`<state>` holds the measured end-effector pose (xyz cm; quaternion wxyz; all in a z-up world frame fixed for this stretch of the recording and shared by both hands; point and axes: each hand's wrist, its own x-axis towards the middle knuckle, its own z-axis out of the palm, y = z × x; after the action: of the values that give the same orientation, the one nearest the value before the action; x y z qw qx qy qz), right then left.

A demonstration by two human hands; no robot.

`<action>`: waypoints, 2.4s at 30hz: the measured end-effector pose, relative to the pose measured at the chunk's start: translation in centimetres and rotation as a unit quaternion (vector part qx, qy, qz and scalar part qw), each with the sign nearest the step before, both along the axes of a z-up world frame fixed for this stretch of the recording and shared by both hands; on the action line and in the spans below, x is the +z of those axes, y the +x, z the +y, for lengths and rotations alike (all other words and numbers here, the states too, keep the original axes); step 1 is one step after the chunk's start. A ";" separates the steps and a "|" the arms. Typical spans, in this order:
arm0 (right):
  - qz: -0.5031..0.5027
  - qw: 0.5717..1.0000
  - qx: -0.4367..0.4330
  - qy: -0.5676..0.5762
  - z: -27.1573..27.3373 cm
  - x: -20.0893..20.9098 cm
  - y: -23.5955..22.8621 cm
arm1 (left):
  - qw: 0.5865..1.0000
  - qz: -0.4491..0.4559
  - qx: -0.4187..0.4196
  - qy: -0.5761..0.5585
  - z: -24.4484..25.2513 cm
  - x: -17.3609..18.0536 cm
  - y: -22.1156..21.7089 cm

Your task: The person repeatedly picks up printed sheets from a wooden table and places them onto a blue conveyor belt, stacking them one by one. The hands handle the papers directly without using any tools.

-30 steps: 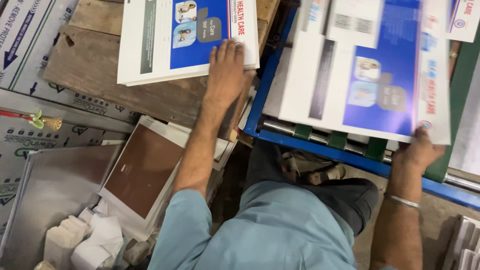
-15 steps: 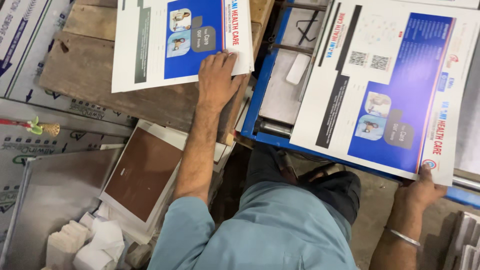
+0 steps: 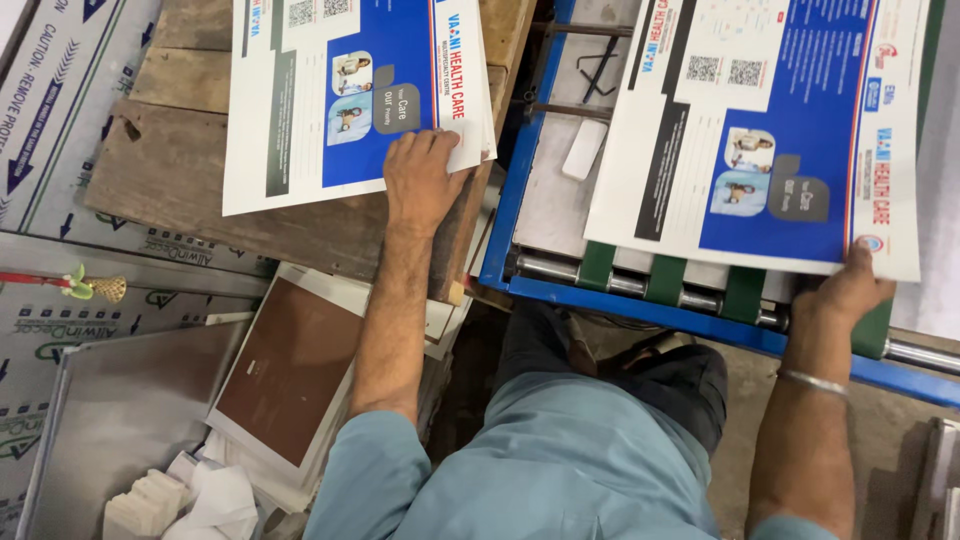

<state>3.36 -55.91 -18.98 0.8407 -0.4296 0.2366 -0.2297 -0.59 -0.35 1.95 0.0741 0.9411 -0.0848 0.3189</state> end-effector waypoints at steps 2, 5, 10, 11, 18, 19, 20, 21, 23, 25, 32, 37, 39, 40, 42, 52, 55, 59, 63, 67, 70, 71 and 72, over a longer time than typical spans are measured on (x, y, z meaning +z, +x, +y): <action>0.002 0.999 0.027 0.033 0.3 0.3 1.4 | 1.000 0.005 0.001 -0.004 -0.1 0.1 -0.1; 0.009 0.993 0.101 0.059 0.2 0.9 1.9 | 0.999 0.032 0.010 -0.006 -0.4 0.4 -0.3; 0.076 0.975 0.209 -0.002 -0.1 1.0 1.1 | 0.998 -0.019 0.041 0.037 -0.4 0.4 -0.2; 0.077 0.975 0.207 0.007 -0.3 0.8 0.7 | 0.998 -0.007 0.047 0.032 -0.4 0.3 -0.2; 0.076 0.971 0.226 0.001 1.1 1.0 -2.3 | 0.997 0.071 0.031 0.013 0.1 0.4 -0.5; 0.074 0.968 0.242 -0.002 1.9 1.4 -3.1 | 0.997 0.071 0.029 0.022 0.4 0.7 -0.7; 0.075 0.965 0.252 -0.006 2.9 1.9 -3.7 | 0.997 0.072 0.028 0.031 0.7 1.0 -0.8; 0.076 0.962 0.261 -0.012 3.7 2.7 -4.4 | 0.993 0.113 0.017 0.002 1.1 1.4 -0.8; 0.069 0.954 0.290 -0.022 5.5 4.7 -5.3 | 0.979 0.195 -0.007 -0.057 2.8 2.5 -0.7; 0.052 0.942 0.331 -0.031 7.7 7.1 -5.8 | 0.981 0.135 -0.010 -0.139 3.8 3.3 -0.6; -0.035 0.853 0.518 -0.050 16.8 13.9 -6.9 | 0.996 0.070 -0.040 -0.038 -6.7 1.3 -0.6; -0.027 0.883 0.462 0.080 21.0 13.5 -6.5 | 0.942 0.271 -0.151 0.129 -16.9 0.4 -2.9; -0.012 0.923 0.375 0.091 19.2 12.1 -5.2 | 0.931 0.307 -0.169 0.102 -16.5 0.8 -3.0; -0.004 0.939 0.330 0.097 17.9 11.2 -4.7 | 0.936 0.309 -0.140 0.089 -15.6 1.0 -3.0; -0.016 0.958 0.274 0.083 13.7 9.8 -3.4 | 0.947 0.303 -0.081 0.067 -11.6 2.0 -2.0; -0.025 0.998 0.026 -0.057 -0.4 5.6 -1.8 | 0.997 0.075 -0.006 0.025 0.2 -0.5 0.5; -0.002 0.997 0.006 -0.083 -1.9 4.3 -3.9 | 0.999 0.038 0.003 0.024 0.1 -1.0 0.5; 0.011 0.996 -0.004 -0.089 -2.7 1.3 -8.1 | 0.997 0.077 0.009 -0.012 0.0 -0.1 -0.3; -0.021 0.999 0.008 -0.030 -2.4 -0.6 -12.8 | 0.999 0.030 0.004 0.025 -0.6 0.3 -0.9; 0.001 0.999 0.032 -0.028 -1.3 0.0 -14.3 | 0.997 0.025 0.039 0.056 -0.7 -0.3 0.1; -0.011 0.998 0.034 -0.048 -0.8 1.0 -13.5 | 0.997 0.037 0.042 0.052 -0.3 -1.3 0.3; -0.004 0.999 0.024 -0.043 -0.8 1.4 -12.4 | 0.997 0.036 0.041 0.051 -0.1 -1.5 0.2; 0.003 0.999 0.015 -0.038 -0.5 1.7 -11.4 | 0.997 0.034 0.039 0.050 0.0 -1.7 0.0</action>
<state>-8.04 -56.46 -17.25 0.8262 -0.4656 0.2239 -0.2247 -0.57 -0.34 0.24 0.0170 0.9566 -0.0617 0.2843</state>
